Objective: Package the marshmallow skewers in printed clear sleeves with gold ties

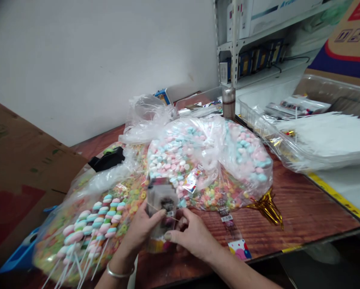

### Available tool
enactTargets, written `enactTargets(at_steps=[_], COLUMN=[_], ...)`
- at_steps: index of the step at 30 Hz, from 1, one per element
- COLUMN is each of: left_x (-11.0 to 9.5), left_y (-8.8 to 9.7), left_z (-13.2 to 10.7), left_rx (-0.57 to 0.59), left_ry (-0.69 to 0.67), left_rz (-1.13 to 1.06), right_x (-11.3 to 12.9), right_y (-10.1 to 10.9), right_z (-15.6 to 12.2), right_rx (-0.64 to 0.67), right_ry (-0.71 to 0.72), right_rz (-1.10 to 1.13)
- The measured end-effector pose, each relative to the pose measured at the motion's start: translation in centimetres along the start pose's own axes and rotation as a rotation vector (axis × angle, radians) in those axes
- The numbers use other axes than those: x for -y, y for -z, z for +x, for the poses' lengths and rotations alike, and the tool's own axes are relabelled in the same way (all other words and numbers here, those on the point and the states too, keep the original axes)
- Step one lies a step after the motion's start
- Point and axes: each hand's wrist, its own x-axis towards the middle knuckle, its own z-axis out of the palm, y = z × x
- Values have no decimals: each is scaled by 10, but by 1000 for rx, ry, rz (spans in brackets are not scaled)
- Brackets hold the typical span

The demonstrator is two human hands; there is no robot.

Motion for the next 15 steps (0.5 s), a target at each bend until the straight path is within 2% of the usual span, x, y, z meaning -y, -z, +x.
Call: enactTargets(at_steps=[3, 6, 8, 11, 15], left_x=[7, 8, 5, -5, -9], left_y=[19, 31, 32, 28, 29], left_z=[-1, -5, -10, -19, -26], left_rx=[-84, -170, -187, -175, -230], left_ry=[84, 66, -2, -70, -3], left_rz=[-56, 107, 247, 329, 249], right_x=[3, 5, 5, 5, 8], right_y=[-4, -16, -26, -33, -26], right_z=[-13, -28, -34, -33, -29], right_rx=[39, 105, 129, 129, 152], right_ry=[104, 380, 501, 516, 374], right_rz=[-106, -469, -663, -704, -546])
